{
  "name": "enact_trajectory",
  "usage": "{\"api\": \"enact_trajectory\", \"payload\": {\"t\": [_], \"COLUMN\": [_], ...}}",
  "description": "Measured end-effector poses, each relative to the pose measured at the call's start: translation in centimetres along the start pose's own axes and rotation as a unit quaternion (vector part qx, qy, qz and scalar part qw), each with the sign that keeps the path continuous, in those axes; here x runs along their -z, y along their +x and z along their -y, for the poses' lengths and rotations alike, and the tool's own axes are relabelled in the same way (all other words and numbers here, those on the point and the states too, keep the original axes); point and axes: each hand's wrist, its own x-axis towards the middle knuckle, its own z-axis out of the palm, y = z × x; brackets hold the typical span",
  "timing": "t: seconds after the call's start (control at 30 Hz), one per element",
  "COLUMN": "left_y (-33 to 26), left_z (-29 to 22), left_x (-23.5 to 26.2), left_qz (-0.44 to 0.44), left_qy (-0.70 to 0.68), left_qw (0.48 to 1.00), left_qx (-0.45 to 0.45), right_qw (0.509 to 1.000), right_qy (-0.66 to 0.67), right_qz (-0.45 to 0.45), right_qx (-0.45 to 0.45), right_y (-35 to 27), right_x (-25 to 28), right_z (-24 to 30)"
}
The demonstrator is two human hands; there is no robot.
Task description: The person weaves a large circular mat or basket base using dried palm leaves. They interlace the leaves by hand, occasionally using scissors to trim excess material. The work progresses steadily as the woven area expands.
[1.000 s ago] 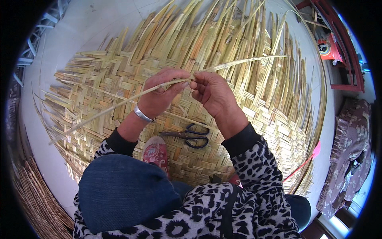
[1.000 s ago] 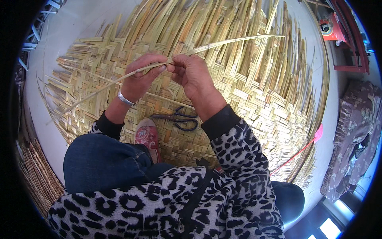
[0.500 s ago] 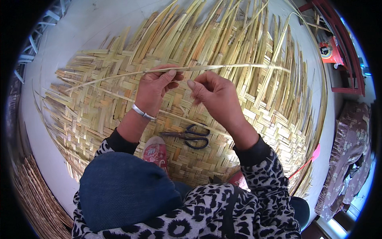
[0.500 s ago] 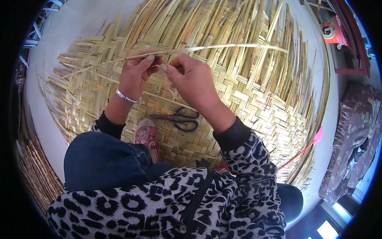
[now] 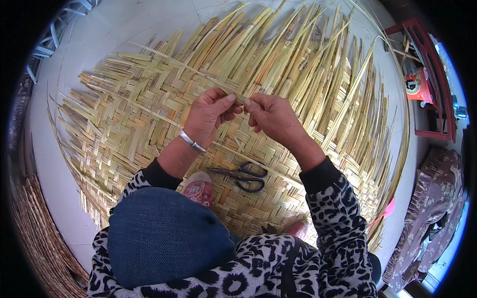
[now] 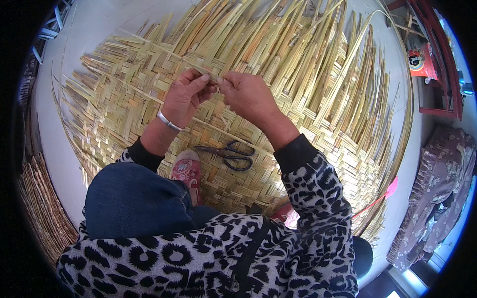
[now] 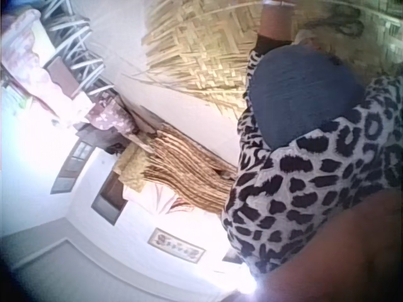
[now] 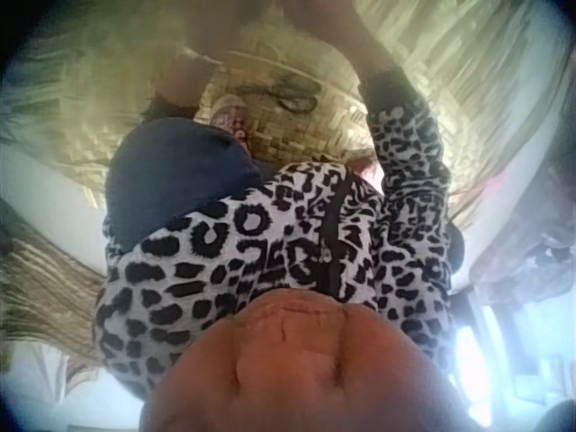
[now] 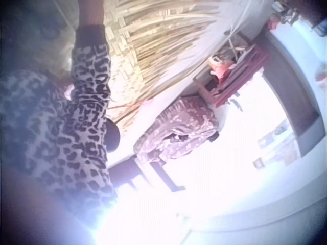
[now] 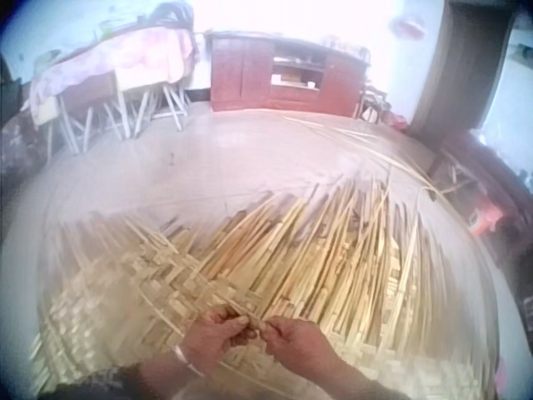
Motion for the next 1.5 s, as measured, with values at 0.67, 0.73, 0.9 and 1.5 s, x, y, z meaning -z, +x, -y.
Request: {"api": "enact_trajectory", "payload": {"t": [0.67,0.73,0.9,1.5], "left_y": [-0.3,-0.2,-0.3,0.8], "left_z": [0.9,0.6,0.1,-3.6], "left_x": [0.6,0.8,1.6,7.7], "left_qz": [-0.146,-0.152,-0.157,-0.191], "left_qy": [-0.113,-0.117,-0.110,-0.159], "left_qw": [0.981,0.980,0.981,0.968], "left_qx": [0.066,0.057,0.040,-0.023], "right_qw": [0.985,0.985,0.995,0.975], "right_qy": [-0.151,-0.152,-0.086,0.052], "right_qz": [-0.062,-0.059,-0.038,0.137], "right_qx": [0.057,0.061,0.041,-0.167], "right_y": [-2.8,-3.0,-3.6,-4.7], "right_x": [-4.2,-4.1,-4.1,0.6], "right_z": [-2.3,-2.4,-3.4,-8.5]}}
